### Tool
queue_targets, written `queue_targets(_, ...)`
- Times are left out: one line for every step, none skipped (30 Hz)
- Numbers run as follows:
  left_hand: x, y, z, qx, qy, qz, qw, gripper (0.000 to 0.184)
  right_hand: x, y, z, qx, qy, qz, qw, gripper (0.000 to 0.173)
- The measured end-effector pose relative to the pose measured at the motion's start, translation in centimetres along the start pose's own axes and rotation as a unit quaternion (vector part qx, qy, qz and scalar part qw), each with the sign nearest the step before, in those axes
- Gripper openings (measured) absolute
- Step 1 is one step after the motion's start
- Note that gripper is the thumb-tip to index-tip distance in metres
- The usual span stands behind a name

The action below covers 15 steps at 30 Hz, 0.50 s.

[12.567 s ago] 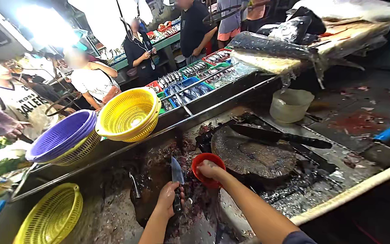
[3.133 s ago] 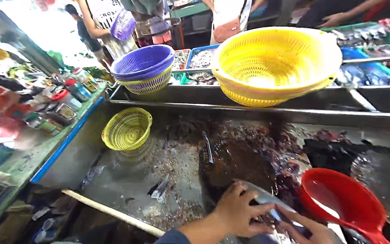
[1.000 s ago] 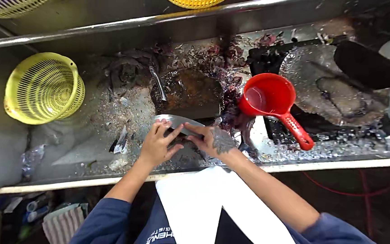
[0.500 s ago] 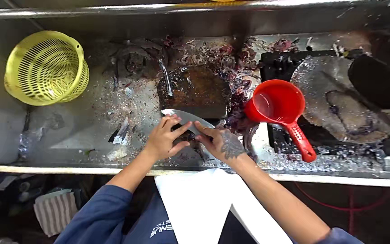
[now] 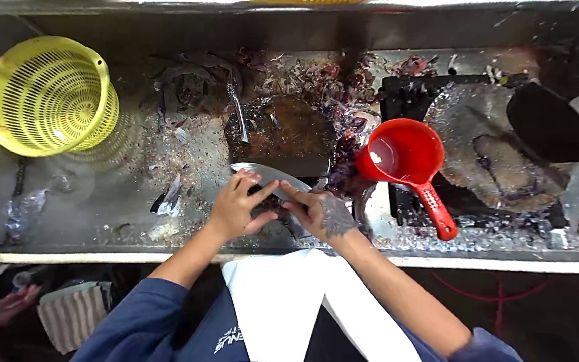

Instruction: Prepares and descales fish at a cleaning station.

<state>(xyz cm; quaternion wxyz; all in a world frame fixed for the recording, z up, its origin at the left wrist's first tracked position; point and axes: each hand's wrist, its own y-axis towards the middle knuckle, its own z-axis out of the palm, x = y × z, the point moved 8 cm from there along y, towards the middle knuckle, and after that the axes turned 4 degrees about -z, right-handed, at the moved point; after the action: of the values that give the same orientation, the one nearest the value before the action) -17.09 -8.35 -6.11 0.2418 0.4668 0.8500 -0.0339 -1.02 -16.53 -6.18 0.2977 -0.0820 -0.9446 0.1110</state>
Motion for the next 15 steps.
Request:
queue_targets(-0.2, 0.2, 0.0, 0.004, 0.017, -0.003, 1.000, 0.064, -0.4, 0.0, -0.2, -0.011, -0.001, -0.006, 1.000, 0.043)
queue_targets(-1.1, 1.1, 0.5, 0.009, 0.024, -0.001, 1.000, 0.068, -1.5, -0.5, -1.0, -0.030, 0.003, -0.005, 1.000, 0.041)
queue_targets(-2.6, 2.4, 1.4, 0.019, 0.023, 0.010, 0.999, 0.071, -3.2, -1.3, -2.0, -0.057, 0.007, -0.002, 0.998, 0.040)
queue_targets(-4.4, 3.9, 2.5, 0.035, 0.013, 0.026, 0.999, 0.072, -5.0, -2.5, -3.3, -0.083, 0.007, 0.004, 0.997, 0.039)
queue_targets(-6.3, 5.3, 3.6, 0.054, -0.003, 0.047, 0.997, 0.072, -6.7, -4.0, -4.6, -0.101, 0.003, 0.014, 0.995, 0.040)
queue_targets(-8.0, 6.5, 4.5, 0.070, -0.025, 0.071, 0.995, 0.071, -8.0, -5.3, -5.8, -0.112, -0.004, 0.022, 0.994, 0.041)
queue_targets(-9.1, 7.2, 5.1, 0.079, -0.044, 0.093, 0.992, 0.069, -8.6, -6.2, -6.6, -0.118, -0.011, 0.024, 0.993, 0.043)
queue_targets(-9.4, 7.2, 5.1, 0.077, -0.060, 0.101, 0.990, 0.068, -8.4, -6.5, -6.7, -0.117, -0.013, 0.020, 0.993, 0.044)
queue_targets(-8.7, 6.5, 4.7, 0.065, -0.073, 0.091, 0.991, 0.067, -7.5, -6.1, -6.0, -0.103, -0.005, 0.011, 0.995, 0.044)
queue_targets(-7.3, 5.2, 3.8, 0.048, -0.076, 0.067, 0.994, 0.065, -6.0, -5.1, -4.7, -0.079, 0.008, 0.003, 0.997, 0.044)
queue_targets(-5.4, 3.4, 2.8, 0.031, -0.065, 0.039, 0.997, 0.064, -4.3, -3.9, -3.1, -0.056, 0.017, -0.005, 0.998, 0.043)
queue_targets(-3.7, 1.6, 1.9, 0.017, -0.044, 0.011, 0.999, 0.065, -2.6, -2.7, -1.9, -0.033, 0.013, -0.012, 0.999, 0.043)
queue_targets(-2.5, 0.1, 1.1, 0.007, -0.020, -0.011, 1.000, 0.068, -1.2, -1.8, -0.9, -0.013, 0.004, -0.016, 1.000, 0.043)
queue_targets(-2.0, -0.8, 0.7, 0.009, -0.001, -0.027, 1.000, 0.073, -0.5, -1.4, -0.5, -0.007, -0.006, -0.018, 1.000, 0.044)
queue_targets(-2.2, -0.9, 0.7, 0.017, 0.011, -0.037, 0.999, 0.077, -0.7, -1.4, -0.6, -0.013, -0.015, -0.016, 1.000, 0.044)
